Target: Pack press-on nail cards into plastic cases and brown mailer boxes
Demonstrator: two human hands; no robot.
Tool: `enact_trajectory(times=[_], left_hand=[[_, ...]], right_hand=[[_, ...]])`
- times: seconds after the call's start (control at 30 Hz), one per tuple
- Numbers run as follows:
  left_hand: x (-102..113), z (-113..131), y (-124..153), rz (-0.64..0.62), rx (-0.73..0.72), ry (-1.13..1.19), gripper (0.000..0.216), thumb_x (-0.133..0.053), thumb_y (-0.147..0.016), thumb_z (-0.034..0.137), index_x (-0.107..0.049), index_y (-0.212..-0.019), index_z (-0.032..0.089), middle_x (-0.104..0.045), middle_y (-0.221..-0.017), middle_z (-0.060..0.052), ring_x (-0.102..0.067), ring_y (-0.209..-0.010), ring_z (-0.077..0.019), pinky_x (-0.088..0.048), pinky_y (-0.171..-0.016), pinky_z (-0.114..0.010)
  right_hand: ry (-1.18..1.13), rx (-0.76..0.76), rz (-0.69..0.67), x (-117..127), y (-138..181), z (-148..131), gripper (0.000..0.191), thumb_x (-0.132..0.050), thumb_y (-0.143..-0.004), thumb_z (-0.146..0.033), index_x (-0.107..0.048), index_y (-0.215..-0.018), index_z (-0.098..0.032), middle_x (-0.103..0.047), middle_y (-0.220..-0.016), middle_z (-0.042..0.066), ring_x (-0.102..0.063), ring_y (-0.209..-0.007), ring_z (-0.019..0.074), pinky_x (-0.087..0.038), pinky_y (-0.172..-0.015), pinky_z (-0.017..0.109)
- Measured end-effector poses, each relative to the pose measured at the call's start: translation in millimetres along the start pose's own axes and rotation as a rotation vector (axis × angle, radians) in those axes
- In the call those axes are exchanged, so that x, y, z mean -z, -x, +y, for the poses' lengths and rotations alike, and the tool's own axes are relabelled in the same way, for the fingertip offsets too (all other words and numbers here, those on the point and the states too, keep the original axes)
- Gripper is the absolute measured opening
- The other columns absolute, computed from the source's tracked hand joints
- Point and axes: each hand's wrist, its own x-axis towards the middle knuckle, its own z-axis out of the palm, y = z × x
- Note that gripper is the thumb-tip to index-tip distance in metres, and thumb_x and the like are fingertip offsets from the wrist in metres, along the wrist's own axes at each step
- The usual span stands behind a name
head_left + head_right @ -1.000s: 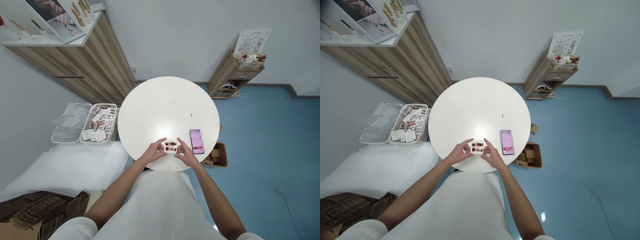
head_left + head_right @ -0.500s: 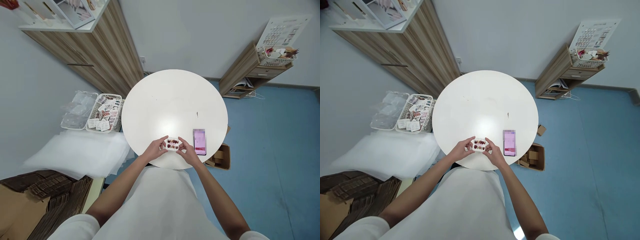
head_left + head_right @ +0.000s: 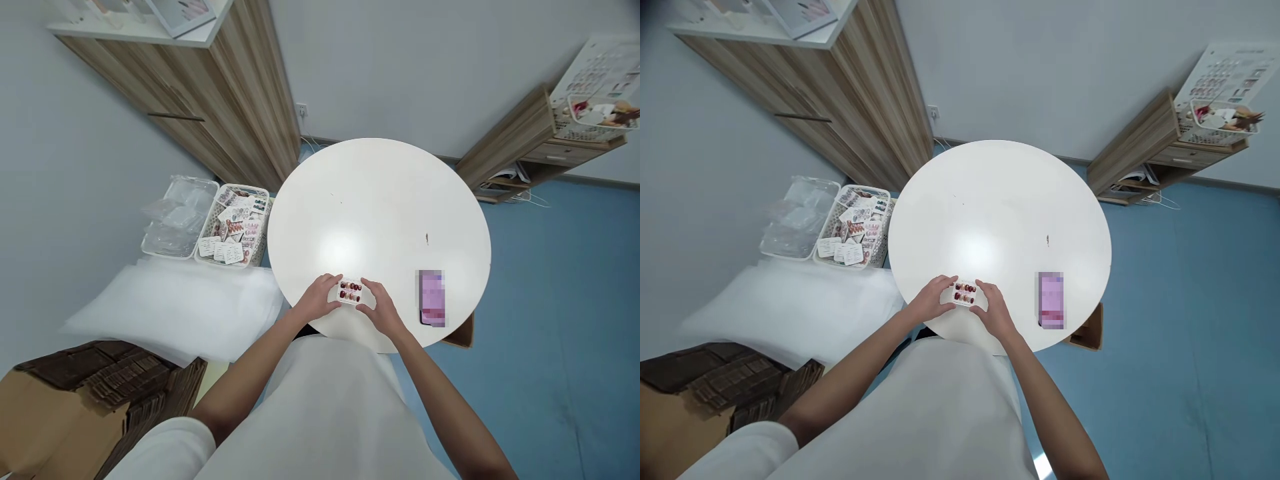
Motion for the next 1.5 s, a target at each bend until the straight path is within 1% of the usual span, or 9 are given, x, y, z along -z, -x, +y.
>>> enact_trajectory(times=[0.2, 0.3, 0.43, 0.53, 0.63, 0.87, 1.13, 1.33, 1.5], left_hand=[[32, -51, 13, 0.003, 0.091, -0.009, 0.062, -0.063, -0.067, 0.027, -0.039, -0.125, 0.024, -0.051, -0.104, -0.006, -0.048, -0.097, -0.0227, -0.043, -0.082, -0.038], [49, -79, 14, 0.001, 0.163, -0.025, 0.061, -0.061, -0.067, 0.024, -0.039, -0.124, 0.023, -0.053, -0.098, -0.005, -0.051, -0.092, -0.0224, -0.044, -0.076, -0.036], [71, -117, 8, -0.002, 0.262, -0.035, 0.061, -0.056, -0.069, 0.019, -0.035, -0.127, 0.022, -0.054, -0.091, -0.004, -0.053, -0.081, -0.0200, -0.045, -0.067, -0.032], [84, -140, 1, 0.023, 0.299, -0.058, 0.062, -0.056, -0.069, 0.017, -0.035, -0.127, 0.020, -0.054, -0.091, -0.005, -0.053, -0.081, -0.0202, -0.044, -0.069, -0.032], [90, -153, -6, 0.019, 0.322, -0.069, 0.062, -0.057, -0.069, 0.017, -0.035, -0.127, 0.018, -0.053, -0.093, -0.006, -0.053, -0.084, -0.0217, -0.043, -0.070, -0.033], [85, -161, -4, 0.009, 0.359, -0.009, 0.066, -0.053, -0.071, 0.016, -0.028, -0.132, 0.018, -0.050, -0.101, -0.008, -0.053, -0.083, -0.0196, -0.045, -0.070, -0.033], [77, -155, 15, 0.149, 0.492, 0.371, 0.061, -0.050, -0.073, 0.017, -0.031, -0.131, 0.018, -0.050, -0.116, -0.010, -0.053, -0.098, -0.0172, -0.047, -0.082, -0.033], [75, -156, 13, 0.210, 0.444, 0.364, 0.062, -0.049, -0.072, 0.015, -0.032, -0.131, 0.018, -0.048, -0.124, -0.009, -0.050, -0.108, -0.0199, -0.041, -0.093, -0.038], [72, -156, 16, 0.235, 0.420, 0.330, 0.062, -0.050, -0.074, 0.020, -0.030, -0.132, 0.020, -0.046, -0.127, -0.008, -0.046, -0.112, -0.0212, -0.040, -0.094, -0.038]], right_hand=[[0.041, -0.030, -0.072, -44, -41, -27, 0.060, -0.056, -0.074, -0.031, -0.031, -0.128, -0.034, -0.042, -0.120, 0.004, -0.039, -0.114, 0.0223, -0.036, -0.094, 0.043], [0.063, -0.019, -0.092, -69, -71, -38, 0.059, -0.058, -0.073, -0.029, -0.033, -0.127, -0.034, -0.044, -0.117, 0.004, -0.039, -0.112, 0.0222, -0.035, -0.093, 0.042], [0.076, -0.021, -0.106, -103, -116, -49, 0.061, -0.059, -0.071, -0.025, -0.036, -0.126, -0.030, -0.050, -0.098, 0.004, -0.047, -0.094, 0.0203, -0.041, -0.083, 0.038], [0.066, -0.053, -0.140, -123, -145, -54, 0.062, -0.058, -0.071, -0.022, -0.034, -0.128, -0.028, -0.050, -0.084, 0.001, -0.048, -0.077, 0.0163, -0.043, -0.071, 0.033], [0.090, -0.106, -0.148, -135, -161, -57, 0.062, -0.056, -0.071, -0.022, -0.033, -0.129, -0.029, -0.049, -0.079, 0.000, -0.047, -0.072, 0.0151, -0.042, -0.066, 0.031], [0.109, -0.203, -0.087, -147, -160, -56, 0.061, -0.052, -0.073, -0.018, -0.033, -0.130, -0.028, -0.052, -0.082, 0.002, -0.048, -0.071, 0.0157, -0.044, -0.067, 0.033], [-0.353, -0.350, 0.102, -163, -137, -67, 0.053, -0.050, -0.075, -0.022, -0.035, -0.125, -0.026, -0.053, -0.107, 0.005, -0.054, -0.092, 0.0144, -0.049, -0.080, 0.033], [-0.453, -0.347, 0.149, -169, -146, -70, 0.053, -0.052, -0.074, -0.023, -0.034, -0.124, -0.025, -0.051, -0.113, 0.007, -0.052, -0.100, 0.0152, -0.047, -0.086, 0.035], [-0.494, -0.321, 0.099, -167, -146, -70, 0.056, -0.054, -0.072, -0.023, -0.034, -0.124, -0.028, -0.047, -0.118, 0.006, -0.048, -0.106, 0.0154, -0.045, -0.088, 0.035]])
